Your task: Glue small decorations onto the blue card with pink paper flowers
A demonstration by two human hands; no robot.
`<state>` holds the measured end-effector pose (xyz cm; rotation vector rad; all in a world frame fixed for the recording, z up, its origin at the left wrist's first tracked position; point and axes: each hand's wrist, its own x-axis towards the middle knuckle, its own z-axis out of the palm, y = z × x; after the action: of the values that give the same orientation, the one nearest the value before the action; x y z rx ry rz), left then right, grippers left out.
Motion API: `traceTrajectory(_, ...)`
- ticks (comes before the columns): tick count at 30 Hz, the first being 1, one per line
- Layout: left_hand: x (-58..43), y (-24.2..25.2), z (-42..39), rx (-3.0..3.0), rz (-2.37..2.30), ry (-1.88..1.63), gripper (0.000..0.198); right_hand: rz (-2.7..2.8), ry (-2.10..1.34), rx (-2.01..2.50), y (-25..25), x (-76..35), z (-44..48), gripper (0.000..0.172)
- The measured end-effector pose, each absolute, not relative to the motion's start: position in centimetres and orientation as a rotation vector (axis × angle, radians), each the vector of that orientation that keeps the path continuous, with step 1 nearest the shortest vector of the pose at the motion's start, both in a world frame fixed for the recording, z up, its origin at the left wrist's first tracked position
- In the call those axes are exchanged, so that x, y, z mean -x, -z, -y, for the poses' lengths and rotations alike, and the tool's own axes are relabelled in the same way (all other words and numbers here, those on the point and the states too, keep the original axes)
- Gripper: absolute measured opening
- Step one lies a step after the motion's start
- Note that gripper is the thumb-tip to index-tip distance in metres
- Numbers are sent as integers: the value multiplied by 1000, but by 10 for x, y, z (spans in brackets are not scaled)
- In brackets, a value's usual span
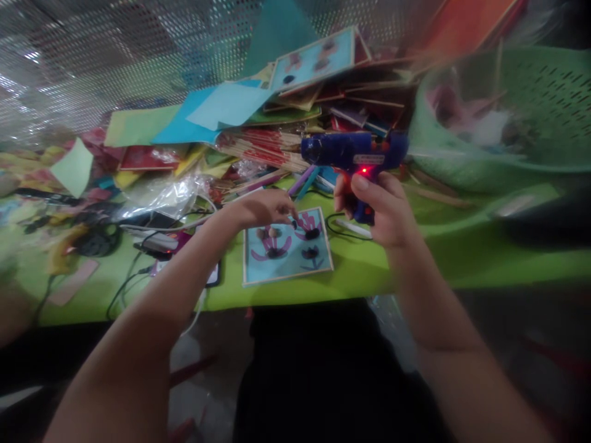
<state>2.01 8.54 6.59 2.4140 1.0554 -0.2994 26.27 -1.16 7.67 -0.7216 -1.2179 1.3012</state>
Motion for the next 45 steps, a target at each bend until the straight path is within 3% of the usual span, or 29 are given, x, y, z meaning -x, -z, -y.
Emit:
traceTrajectory(7,-15,-62,-81,-2477,-1065,274,31,1216,-1292,766,-76,-263,12,38)
traceTrajectory(14,-5,-51,-78,-2546,-916,216,29,1232,-1300,783,-76,-263,10,44)
traceTrajectory(26,-4,-47,-74,-2591,-1005,186,20,1236,-1315,719,-76,-262,10,39)
traceTrajectory(33,-4,-46,-67,-2524,-1119,113,24,1245,-1310,757,-75,-263,9,41)
traceTrajectory(45,-27,-58,-43,-2247,-1411,-309,18,1242,-1329,761,-75,-263,9,44)
